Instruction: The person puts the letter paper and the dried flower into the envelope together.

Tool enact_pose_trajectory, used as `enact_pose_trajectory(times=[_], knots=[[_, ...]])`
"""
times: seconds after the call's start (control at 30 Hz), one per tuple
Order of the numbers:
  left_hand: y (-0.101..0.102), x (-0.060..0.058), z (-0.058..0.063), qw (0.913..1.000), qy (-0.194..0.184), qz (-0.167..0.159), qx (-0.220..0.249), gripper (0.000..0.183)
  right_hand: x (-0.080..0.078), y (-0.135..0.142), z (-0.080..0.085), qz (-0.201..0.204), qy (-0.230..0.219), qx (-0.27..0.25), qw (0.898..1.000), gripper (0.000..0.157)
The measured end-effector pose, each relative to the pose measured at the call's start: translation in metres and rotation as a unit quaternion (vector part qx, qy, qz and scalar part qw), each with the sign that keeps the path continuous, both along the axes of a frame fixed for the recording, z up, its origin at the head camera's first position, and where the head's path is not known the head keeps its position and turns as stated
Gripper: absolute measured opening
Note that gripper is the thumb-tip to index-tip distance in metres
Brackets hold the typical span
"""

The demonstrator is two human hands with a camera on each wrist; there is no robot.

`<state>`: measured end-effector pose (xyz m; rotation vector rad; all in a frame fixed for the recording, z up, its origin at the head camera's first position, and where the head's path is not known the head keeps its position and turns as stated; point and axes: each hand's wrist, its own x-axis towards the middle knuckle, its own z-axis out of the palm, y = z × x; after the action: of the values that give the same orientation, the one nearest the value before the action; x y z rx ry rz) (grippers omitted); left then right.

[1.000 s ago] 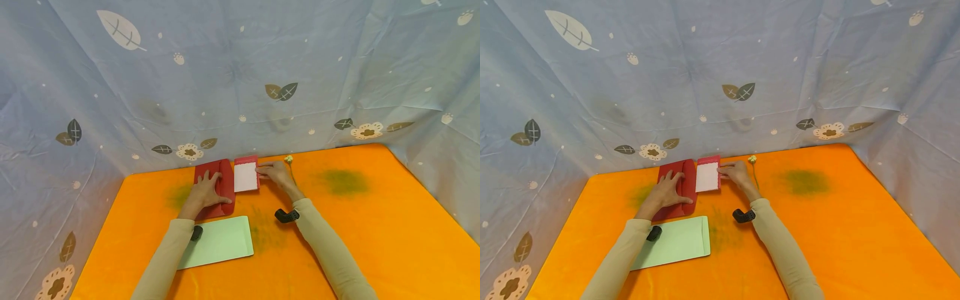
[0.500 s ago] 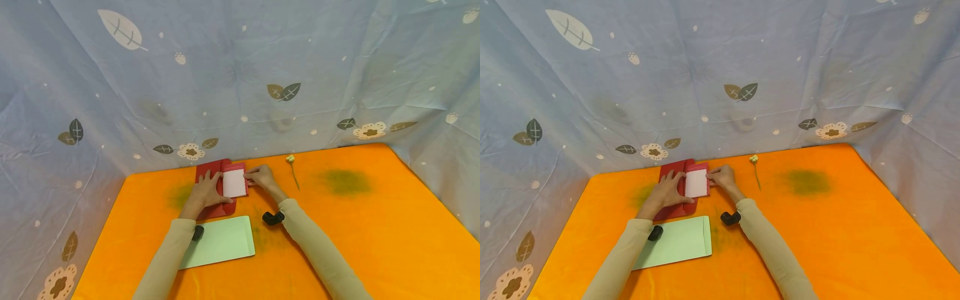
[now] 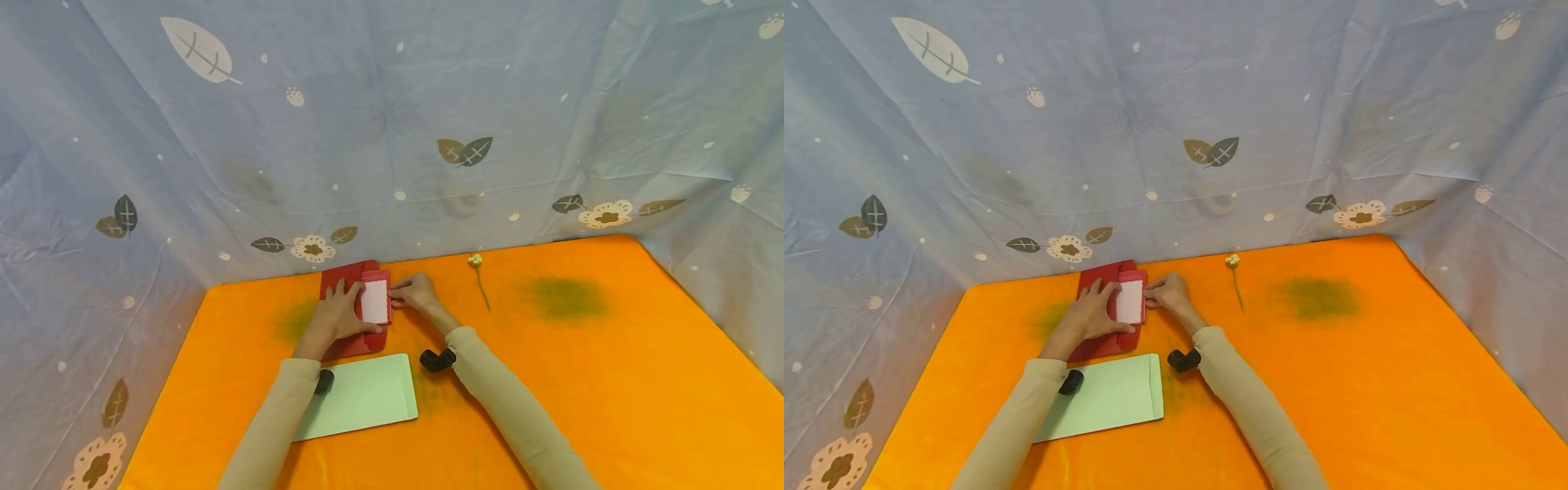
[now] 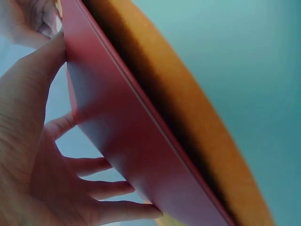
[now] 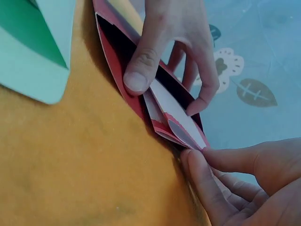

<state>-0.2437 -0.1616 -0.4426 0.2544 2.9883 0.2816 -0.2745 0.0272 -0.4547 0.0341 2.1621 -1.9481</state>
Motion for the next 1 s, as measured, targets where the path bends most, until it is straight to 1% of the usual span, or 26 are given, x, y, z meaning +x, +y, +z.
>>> enact_pose_trajectory(times=[0.13, 0.37, 0.5, 0.6, 0.67, 0.8, 1.0], knots=[[0.000, 0.000, -0.001, 1.0000, 0.003, -0.001, 0.002, 0.101, 0.001, 0.000, 0.002, 0.005, 0.008, 0.005, 1.000, 0.020], [0.000, 0.000, 0.000, 1.0000, 0.006, -0.001, -0.002, 0.100, 0.005, 0.003, 0.009, 0.047, 0.003, -0.004, 0.999, 0.026], [0.000, 0.000, 0.000, 1.0000, 0.009, -0.004, -0.001, 0.100, 0.007, 0.000, 0.013, 0.061, 0.020, 0.003, 0.998, 0.027], [-0.001, 0.001, -0.001, 1.0000, 0.009, -0.003, -0.001, 0.099, 0.009, -0.007, 0.015, 0.082, 0.030, 0.014, 0.996, 0.027], [-0.001, 0.000, -0.001, 0.9999, 0.010, -0.004, -0.004, 0.099, 0.010, -0.012, 0.016, 0.100, 0.029, 0.020, 0.994, 0.028], [-0.001, 0.000, -0.002, 0.9999, 0.005, -0.006, -0.012, 0.102, 0.013, -0.022, 0.015, 0.120, 0.016, 0.024, 0.992, 0.030], [-0.001, 0.000, -0.003, 0.9999, -0.003, -0.006, -0.011, 0.107, 0.007, -0.031, 0.012, 0.137, 0.003, 0.007, 0.991, 0.036]])
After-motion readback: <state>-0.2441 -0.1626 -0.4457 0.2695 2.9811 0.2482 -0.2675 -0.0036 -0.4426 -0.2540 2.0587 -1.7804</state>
